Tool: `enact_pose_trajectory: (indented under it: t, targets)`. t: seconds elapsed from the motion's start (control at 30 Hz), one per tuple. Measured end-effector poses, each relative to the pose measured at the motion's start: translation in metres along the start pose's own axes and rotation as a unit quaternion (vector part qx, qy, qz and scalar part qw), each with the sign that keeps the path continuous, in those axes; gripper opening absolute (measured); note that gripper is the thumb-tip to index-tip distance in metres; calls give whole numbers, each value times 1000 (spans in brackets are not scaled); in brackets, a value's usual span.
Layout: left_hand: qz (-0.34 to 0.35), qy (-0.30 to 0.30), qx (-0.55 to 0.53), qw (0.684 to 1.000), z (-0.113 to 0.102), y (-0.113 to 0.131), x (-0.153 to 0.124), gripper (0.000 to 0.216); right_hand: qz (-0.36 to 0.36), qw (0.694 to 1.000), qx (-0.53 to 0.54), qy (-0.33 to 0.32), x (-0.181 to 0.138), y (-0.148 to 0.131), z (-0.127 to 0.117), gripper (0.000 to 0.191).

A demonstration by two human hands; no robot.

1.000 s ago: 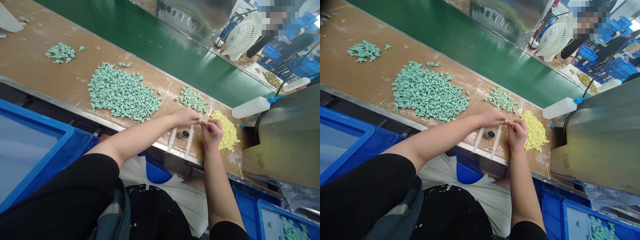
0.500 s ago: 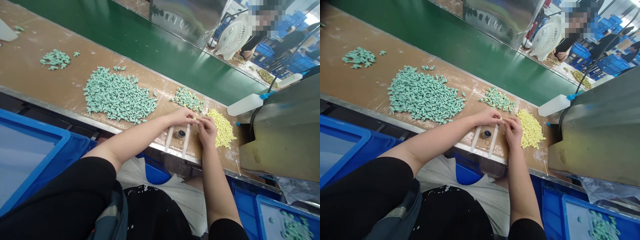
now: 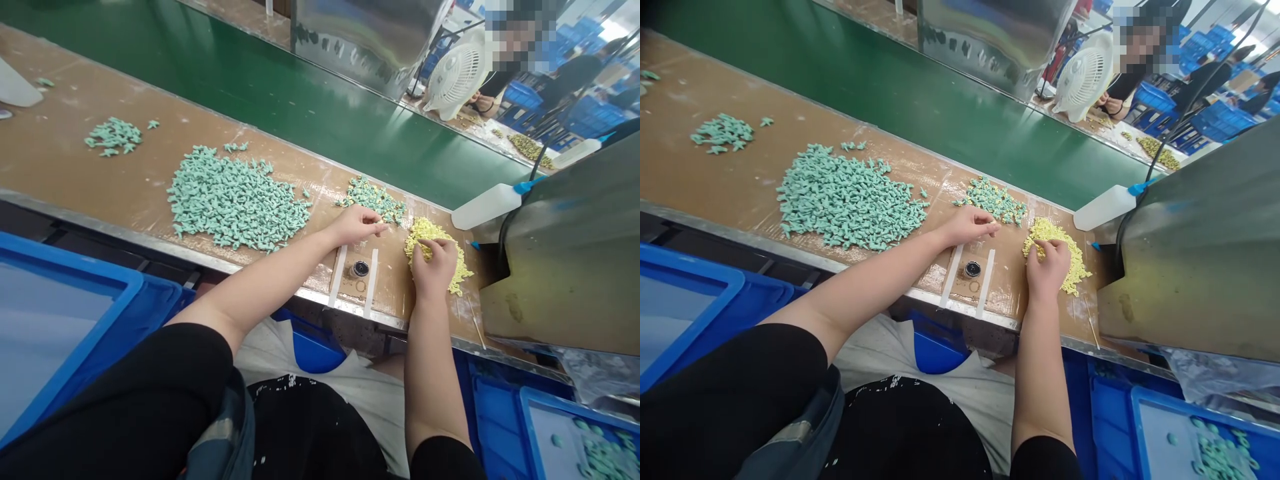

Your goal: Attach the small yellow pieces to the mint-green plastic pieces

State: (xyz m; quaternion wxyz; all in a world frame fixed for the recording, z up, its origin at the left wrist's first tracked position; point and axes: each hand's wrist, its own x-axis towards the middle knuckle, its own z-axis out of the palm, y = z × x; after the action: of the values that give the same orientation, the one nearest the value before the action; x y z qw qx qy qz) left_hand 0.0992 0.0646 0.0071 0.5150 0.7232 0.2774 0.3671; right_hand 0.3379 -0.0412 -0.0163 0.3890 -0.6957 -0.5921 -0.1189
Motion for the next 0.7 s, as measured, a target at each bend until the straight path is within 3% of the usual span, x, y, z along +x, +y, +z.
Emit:
enact_pose_trajectory:
  t: [0.13, 0.23, 0.3, 0.57, 0.7]
  targets:
    - [-52, -40, -121, 991, -6, 4, 0, 42, 0, 997, -64, -51, -3, -4, 2, 13]
    - [-100, -107, -247, 958, -11, 4, -1, 41, 21, 994, -90, -61, -4, -5, 1, 13]
    - [-107, -117, -292, 943, -13, 5, -3, 41, 18, 994, -91, -62, -5, -5, 1, 12]
    - [-101, -88, -324, 937, -16, 10, -8, 40, -19, 994, -89, -61, -6, -12, 3, 15]
    - [-85, -79, -299, 947, -16, 7, -6, 44, -38, 998, 44, -38, -4, -28, 2, 17]
